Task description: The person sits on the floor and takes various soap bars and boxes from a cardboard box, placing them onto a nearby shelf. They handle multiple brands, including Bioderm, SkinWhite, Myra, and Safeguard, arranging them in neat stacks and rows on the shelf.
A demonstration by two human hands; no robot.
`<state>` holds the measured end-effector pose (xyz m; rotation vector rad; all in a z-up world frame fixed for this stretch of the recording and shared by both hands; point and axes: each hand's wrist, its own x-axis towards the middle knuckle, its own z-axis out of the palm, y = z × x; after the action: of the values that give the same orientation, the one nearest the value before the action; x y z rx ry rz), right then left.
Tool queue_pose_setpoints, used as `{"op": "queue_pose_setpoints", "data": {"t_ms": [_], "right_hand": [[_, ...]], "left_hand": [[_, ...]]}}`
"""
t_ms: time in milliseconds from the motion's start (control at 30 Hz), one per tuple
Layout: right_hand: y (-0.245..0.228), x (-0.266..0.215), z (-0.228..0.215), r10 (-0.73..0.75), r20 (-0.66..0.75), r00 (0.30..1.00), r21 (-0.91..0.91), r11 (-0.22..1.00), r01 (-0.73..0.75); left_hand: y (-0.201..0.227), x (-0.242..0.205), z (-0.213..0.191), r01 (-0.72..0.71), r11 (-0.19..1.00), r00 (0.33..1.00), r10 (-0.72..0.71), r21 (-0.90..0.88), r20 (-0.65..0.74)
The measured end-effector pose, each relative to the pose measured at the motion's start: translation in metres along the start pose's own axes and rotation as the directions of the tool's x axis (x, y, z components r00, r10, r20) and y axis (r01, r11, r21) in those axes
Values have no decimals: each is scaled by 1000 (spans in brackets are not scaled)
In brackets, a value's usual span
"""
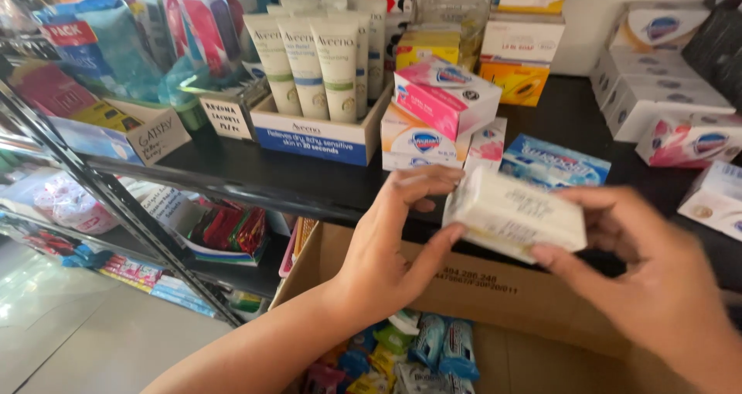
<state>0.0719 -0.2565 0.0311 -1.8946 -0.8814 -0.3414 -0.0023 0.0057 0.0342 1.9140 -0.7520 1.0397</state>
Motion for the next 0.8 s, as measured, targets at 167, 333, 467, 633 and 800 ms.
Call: {"op": "queue_pose_setpoints", "data": {"t_ms": [167,333,467,633,800], "right_hand": [[-38,50,-11,-116,-116,986,16,993,119],[-57,111,-18,-264,-142,954,-102,962,251],[-36,170,-20,-332,-165,929,-342,902,262],[0,247,-13,-304,-143,942,-431,876,218],[30,309,-2,-264,-54,963,-480,853,206]], "left_hand": [[3,37,-16,-94,987,996,92,130,20],[-17,83,-33,-184,954,983,173,235,64],[-48,125,-38,-136,924,987,97,356,127],[-104,173,-47,-253,679,967,202,689,155],[-146,207,-51,-257,494,956,8,831,292]]}}
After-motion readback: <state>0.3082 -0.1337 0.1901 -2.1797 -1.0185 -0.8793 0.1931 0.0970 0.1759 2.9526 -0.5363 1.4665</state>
